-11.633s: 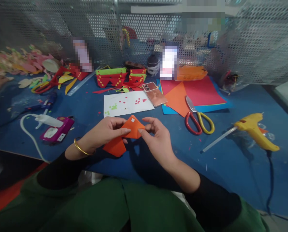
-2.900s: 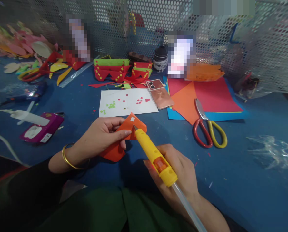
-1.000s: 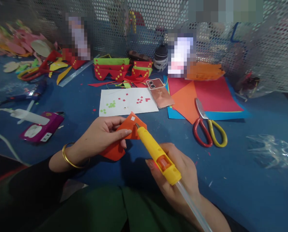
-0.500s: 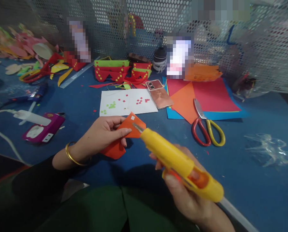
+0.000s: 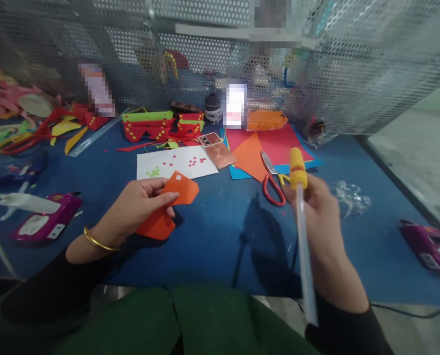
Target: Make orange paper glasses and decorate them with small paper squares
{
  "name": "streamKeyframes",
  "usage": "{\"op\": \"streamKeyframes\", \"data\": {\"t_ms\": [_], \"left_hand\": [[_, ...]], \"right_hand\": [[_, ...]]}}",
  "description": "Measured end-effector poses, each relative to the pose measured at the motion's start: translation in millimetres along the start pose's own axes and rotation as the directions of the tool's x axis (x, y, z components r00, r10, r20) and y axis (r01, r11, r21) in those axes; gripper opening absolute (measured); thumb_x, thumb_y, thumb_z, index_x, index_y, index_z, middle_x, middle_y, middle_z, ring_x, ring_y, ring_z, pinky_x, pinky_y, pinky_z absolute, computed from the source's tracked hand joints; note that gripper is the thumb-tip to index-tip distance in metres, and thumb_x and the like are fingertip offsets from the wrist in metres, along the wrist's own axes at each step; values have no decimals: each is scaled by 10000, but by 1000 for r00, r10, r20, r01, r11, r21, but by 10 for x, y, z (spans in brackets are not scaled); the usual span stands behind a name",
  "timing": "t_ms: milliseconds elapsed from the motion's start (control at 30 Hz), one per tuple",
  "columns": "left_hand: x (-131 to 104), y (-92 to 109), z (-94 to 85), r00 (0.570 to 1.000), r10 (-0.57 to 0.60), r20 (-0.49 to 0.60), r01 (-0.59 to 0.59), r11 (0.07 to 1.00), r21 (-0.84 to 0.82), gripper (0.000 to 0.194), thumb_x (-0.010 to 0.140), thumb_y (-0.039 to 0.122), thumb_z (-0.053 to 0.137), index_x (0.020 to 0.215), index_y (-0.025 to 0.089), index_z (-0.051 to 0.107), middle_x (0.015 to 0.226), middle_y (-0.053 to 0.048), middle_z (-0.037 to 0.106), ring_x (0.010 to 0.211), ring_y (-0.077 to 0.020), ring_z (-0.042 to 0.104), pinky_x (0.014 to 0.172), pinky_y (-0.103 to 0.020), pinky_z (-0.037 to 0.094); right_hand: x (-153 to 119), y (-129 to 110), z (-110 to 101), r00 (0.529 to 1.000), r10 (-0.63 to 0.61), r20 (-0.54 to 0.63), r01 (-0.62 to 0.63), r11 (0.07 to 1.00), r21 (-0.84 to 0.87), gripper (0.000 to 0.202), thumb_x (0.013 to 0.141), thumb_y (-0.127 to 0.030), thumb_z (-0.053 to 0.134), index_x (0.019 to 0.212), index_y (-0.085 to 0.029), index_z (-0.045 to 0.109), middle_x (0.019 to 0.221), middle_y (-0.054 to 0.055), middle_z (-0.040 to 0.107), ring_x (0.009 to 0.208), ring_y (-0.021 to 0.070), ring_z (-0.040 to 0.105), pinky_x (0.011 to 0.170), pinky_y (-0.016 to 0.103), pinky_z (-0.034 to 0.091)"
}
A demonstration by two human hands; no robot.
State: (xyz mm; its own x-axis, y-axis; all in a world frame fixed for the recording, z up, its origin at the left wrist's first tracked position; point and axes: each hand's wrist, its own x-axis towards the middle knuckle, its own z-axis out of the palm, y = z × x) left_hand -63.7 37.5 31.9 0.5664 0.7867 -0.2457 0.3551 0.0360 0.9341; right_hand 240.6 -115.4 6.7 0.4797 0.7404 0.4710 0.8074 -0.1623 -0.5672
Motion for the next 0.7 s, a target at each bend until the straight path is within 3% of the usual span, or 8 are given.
{"op": "streamKeyframes", "data": {"t_ms": [100, 200, 267, 400, 600, 700], "left_hand": [[3, -6, -8, 1000, 27, -14, -27, 1000, 4, 251, 836, 326, 681, 1018, 155, 709, 580, 2, 691, 550, -141, 666, 546, -222, 500], [3, -5, -10, 999, 40, -11, -40, 999, 8, 221, 829, 322, 681, 980, 164, 710, 580, 6, 687, 540, -134, 656, 539, -218, 492], [5, 2, -12, 999, 34, -7, -34, 999, 14, 207, 827, 317, 676, 961, 162, 708, 576, 5, 687, 535, -129, 652, 538, -211, 487], [21, -10, -13, 1000, 16, 16, -16, 1000, -4, 205, 823, 321, 677, 939, 154, 701, 565, 1, 687, 530, -125, 644, 567, -213, 503], [35, -41, 8, 999, 0, 50, 2, 999, -37, 192, 819, 302, 680, 933, 147, 692, 566, 5, 673, 535, -128, 646, 552, -213, 508], [30, -39, 19, 998, -2, 65, 5, 999, -46, 141, 833, 275, 665, 893, 148, 678, 562, 9, 664, 516, -116, 640, 530, -199, 494]], "right_hand": [[152, 266, -316, 992, 98, -73, -120, 905, -407, 418, 869, -458, 616, 1065, -118, 758, 918, 140, 682, 979, 288, 648, 658, 384, 425], [293, 581, -537, 978, 196, -76, -202, 771, -604, 441, 878, -496, 574, 908, -95, 753, 838, 144, 642, 903, 295, 659, 589, 370, 360], [348, 767, -621, 967, 252, -30, -210, 730, -650, 422, 871, -512, 567, 765, -127, 705, 744, 98, 580, 842, 289, 653, 565, 363, 328], [336, 943, -675, 960, 279, 17, -204, 739, -642, 393, 849, -490, 594, 580, -207, 551, 591, -12, 371, 715, 257, 612, 562, 375, 312], [268, 932, -686, 953, 299, 49, -204, 751, -628, 398, 858, -398, 550, 511, -254, 420, 561, -66, 220, 473, 143, 411, 547, 387, 307], [307, 1076, -711, 931, 357, 72, -229, 728, -647, 407, 848, -420, 567, 500, -267, 423, 536, -71, 232, 428, 106, 289, 528, 384, 310]]}}
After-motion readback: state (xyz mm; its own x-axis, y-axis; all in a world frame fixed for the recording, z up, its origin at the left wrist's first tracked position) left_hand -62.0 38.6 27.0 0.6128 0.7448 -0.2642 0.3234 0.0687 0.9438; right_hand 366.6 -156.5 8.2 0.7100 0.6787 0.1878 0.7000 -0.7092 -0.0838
